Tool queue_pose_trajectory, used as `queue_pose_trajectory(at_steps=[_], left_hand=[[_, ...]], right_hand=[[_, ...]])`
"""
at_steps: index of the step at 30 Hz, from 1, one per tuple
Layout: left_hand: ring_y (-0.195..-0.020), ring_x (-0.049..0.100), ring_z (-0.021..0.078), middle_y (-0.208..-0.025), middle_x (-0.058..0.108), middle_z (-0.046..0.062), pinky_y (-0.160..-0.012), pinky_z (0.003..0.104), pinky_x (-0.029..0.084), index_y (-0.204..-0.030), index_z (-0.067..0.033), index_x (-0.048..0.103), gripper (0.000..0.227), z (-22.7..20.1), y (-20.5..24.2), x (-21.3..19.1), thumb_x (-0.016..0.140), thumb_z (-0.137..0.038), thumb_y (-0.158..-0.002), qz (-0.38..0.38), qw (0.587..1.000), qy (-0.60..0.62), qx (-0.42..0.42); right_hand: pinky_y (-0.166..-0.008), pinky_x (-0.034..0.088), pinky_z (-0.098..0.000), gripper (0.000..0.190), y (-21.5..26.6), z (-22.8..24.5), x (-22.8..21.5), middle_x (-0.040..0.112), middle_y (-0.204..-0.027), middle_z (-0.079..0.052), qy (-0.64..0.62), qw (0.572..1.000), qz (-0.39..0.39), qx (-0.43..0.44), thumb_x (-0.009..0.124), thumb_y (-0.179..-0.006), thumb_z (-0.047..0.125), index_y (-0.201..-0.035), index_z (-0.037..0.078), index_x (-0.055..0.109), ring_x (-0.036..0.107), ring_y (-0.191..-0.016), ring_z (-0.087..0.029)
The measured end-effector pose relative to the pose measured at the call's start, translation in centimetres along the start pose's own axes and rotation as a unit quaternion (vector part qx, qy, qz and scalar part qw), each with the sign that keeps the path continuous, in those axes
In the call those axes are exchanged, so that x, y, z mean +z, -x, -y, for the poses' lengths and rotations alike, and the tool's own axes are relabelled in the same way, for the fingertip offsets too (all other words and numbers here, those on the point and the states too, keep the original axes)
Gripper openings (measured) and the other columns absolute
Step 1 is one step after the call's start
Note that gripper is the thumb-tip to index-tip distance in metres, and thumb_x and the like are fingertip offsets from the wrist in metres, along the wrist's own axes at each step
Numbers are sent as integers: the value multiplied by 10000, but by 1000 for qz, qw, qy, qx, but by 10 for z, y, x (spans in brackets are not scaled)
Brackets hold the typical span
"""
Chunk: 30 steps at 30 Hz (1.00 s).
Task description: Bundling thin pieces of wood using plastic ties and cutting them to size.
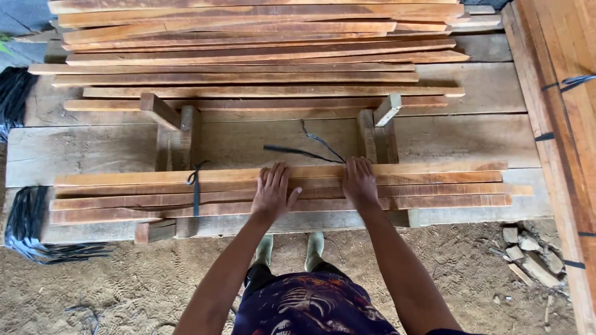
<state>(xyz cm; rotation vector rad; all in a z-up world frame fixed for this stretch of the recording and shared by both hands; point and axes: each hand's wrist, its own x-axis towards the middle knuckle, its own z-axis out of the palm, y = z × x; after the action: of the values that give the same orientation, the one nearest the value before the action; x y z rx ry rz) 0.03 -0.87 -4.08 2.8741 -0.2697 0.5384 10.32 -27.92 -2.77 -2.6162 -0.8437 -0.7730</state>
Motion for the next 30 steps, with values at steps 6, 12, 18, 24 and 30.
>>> queue_pose_trajectory(at_steps=[6, 12, 18, 24, 30], left_hand=[[-1581, 113, 399, -1694, 196, 231, -1221, 700, 70, -1615, -28, 221, 1284, -72, -31, -52, 458, -945, -749, 275, 957, -60, 73], [-1557, 220, 414, -1657, 277, 224, -1239, 678, 157, -1584, -24, 317, 1290, -99, -17, 11, 709, -798, -630, 136, 982, -126, 46], [-1547, 214, 429, -1655, 268, 227, -1242, 692, 150, -1572, -16, 320, 1291, -105, -17, 4, 775, -739, -606, 150, 979, -127, 53], [-1563, 178, 407, -1673, 230, 203, -1252, 685, 111, -1610, -26, 241, 1292, -102, -19, 7, 680, -801, -674, 167, 979, -108, 39], [-1548, 234, 418, -1651, 287, 219, -1253, 645, 163, -1593, -36, 303, 1257, -99, -7, 25, 687, -797, -668, 124, 985, -107, 55]], right_hand=[[-981, 534, -407, 113, 15, -14, 26, 647, -771, -119, 2, 999, 33, 32, 540, -1046, 123, -990, 56, 611, 717, -859, -283], [-974, 538, -418, 169, 6, 1, -3, 644, -798, -120, -29, 996, 60, 65, 486, -1114, 149, -1038, 47, 599, 715, -878, -292], [-999, 522, -446, 175, 12, -6, 3, 685, -908, -137, -81, 987, 94, 99, 434, -1145, 151, -1137, 40, 569, 705, -987, -305], [-995, 517, -429, 159, 7, -6, -3, 674, -911, -103, -65, 990, 99, 81, 447, -1142, 165, -1107, 68, 568, 695, -981, -262], [-999, 526, -451, 149, 9, -6, -5, 684, -898, -104, -94, 988, 86, 89, 472, -1134, 155, -1114, 74, 596, 704, -984, -269]])
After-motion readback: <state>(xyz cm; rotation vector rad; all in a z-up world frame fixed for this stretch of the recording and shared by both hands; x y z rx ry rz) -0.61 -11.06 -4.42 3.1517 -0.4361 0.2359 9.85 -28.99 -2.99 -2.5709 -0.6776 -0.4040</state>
